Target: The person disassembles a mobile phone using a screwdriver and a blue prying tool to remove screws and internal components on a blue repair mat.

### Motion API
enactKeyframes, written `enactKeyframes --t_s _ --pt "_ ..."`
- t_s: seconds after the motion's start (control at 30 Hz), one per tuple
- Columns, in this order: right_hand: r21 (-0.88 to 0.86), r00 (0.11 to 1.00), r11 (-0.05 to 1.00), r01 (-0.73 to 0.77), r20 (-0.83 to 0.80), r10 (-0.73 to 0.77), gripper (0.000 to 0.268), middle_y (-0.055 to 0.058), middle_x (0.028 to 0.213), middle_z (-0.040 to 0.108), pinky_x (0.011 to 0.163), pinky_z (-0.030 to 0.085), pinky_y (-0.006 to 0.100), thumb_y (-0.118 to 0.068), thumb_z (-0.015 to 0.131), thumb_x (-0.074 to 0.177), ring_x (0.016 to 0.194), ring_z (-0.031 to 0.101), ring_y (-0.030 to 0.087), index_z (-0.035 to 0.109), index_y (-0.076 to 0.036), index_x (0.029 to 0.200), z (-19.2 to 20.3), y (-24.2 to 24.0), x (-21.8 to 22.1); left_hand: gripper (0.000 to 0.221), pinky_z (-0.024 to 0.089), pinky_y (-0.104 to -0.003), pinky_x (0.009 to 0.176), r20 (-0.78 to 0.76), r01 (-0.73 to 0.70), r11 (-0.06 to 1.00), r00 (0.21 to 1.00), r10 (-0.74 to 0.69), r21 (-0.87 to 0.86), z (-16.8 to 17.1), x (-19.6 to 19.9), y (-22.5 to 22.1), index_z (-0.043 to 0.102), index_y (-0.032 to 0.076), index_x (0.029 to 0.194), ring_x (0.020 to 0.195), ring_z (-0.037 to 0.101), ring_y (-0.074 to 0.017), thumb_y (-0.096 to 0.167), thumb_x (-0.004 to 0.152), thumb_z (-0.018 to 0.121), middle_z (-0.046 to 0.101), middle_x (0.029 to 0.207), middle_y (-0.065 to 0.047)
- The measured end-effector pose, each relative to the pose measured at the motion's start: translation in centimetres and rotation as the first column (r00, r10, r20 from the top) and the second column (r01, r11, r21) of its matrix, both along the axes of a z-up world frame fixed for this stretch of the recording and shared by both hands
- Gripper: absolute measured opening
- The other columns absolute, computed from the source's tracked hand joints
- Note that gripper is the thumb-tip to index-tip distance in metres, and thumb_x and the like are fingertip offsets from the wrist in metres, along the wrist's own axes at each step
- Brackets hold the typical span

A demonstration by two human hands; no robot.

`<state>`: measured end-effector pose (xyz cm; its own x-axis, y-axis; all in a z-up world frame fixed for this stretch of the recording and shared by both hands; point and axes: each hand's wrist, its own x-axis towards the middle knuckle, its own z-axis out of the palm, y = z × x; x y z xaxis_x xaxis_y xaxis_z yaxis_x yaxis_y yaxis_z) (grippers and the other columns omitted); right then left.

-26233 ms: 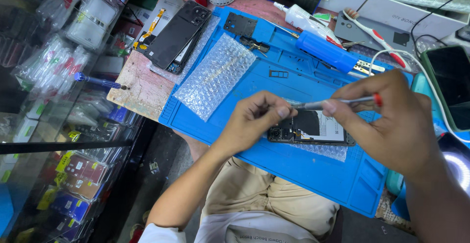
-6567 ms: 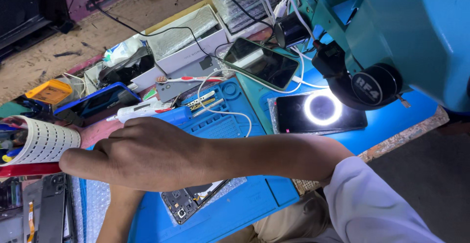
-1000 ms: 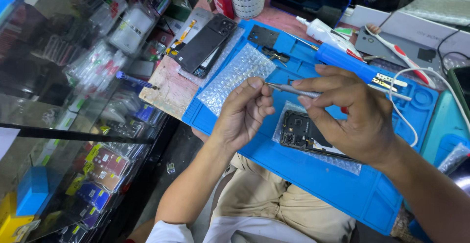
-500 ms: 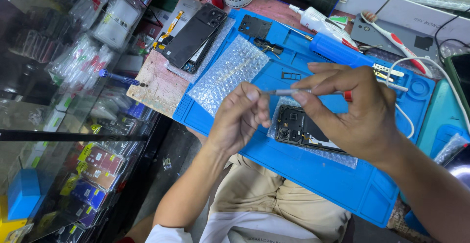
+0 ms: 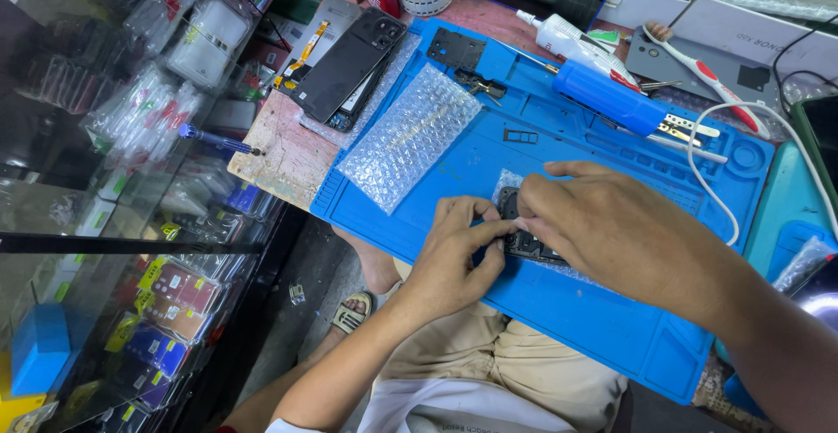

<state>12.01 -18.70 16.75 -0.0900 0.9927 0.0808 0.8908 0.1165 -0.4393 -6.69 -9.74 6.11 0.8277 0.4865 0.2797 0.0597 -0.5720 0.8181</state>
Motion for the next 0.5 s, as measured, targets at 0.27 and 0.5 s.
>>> enactKeyframes --t_s 0.27,0.5 --pt "0.037 0.999 0.999 -0.027 0.025 0.026 0.022 0.014 0.069 0.066 0.077 0.054 0.047 -0.023 0.07 0.088 0.083 0.069 0.038 0.06 -0.004 0.087 -0.3 0.2 -0.2 0.035 0.044 -0.039 0.102 -0.034 0.007 1.0 0.999 -0.007 0.005 -0.5 -0.2 0.2 0.072 0.006 0.122 0.115 0.051 -0.0312 0.005 0.087 0.064 0.06 0.118 -0.013" --pt "0.187 0.995 0.978 -0.09 0.063 0.079 0.036 0.01 0.078 0.066 0.065 0.052 0.045 -0.021 0.069 0.085 0.073 0.067 0.03 0.069 -0.006 0.118 -0.2 0.1 -0.2 0.063 0.048 -0.037 0.096 0.001 -0.036 0.984 0.999 0.037 -0.176 0.0 0.0 1.4 0.046 0.005 0.151 0.112 0.058 -0.0288 0.001 0.089 0.058 0.06 0.121 -0.013"
